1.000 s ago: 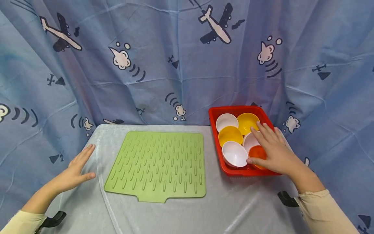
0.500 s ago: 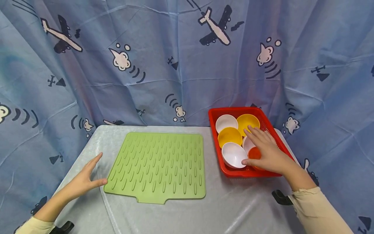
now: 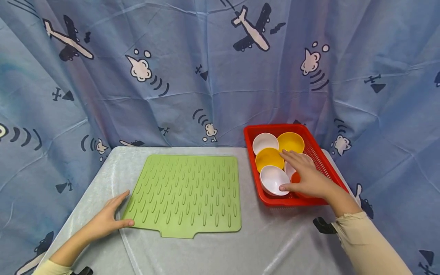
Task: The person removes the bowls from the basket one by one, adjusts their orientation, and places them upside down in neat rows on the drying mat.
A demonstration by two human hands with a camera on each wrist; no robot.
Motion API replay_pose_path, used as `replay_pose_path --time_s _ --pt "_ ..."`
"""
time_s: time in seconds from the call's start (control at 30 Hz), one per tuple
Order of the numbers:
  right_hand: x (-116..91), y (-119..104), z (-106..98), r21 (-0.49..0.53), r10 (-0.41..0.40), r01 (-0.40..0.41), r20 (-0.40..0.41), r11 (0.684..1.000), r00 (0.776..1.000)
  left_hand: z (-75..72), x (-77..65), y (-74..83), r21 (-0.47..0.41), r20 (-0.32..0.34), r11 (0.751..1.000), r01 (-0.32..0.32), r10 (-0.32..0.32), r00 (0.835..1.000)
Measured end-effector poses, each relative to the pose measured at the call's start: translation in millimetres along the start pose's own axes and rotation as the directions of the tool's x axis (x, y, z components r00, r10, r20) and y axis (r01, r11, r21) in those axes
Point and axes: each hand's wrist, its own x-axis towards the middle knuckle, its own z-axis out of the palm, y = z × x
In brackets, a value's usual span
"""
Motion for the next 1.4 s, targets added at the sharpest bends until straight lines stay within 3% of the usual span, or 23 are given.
replay_pose_path --time_s 0.23,0.63,1.03,1.4 --pt "8 1 10 0.064 0.083 -0.089 0.087 0.994 0.993 6.3 0.4 -4.8 0.009 -0.045 0.999 0.047 -0.047 0.998" --pt "16 8 20 0.061 0.096 -0.107 0.162 0.992 0.982 6.9 1.0 -6.9 0.074 -0.091 0.997 0.037 -0.030 0.995" --pt "16 13 21 -0.004 0.121 -0.123 0.201 0.992 0.972 3.6 1.1 -7.2 0.106 -0.047 0.993 0.050 -0.046 0.998" --pt "17 13 22 -0.046 0.125 -0.117 0.234 0.992 0.964 7.0 1.1 -8.2 0.119 -0.063 0.991 0.067 -0.060 0.996"
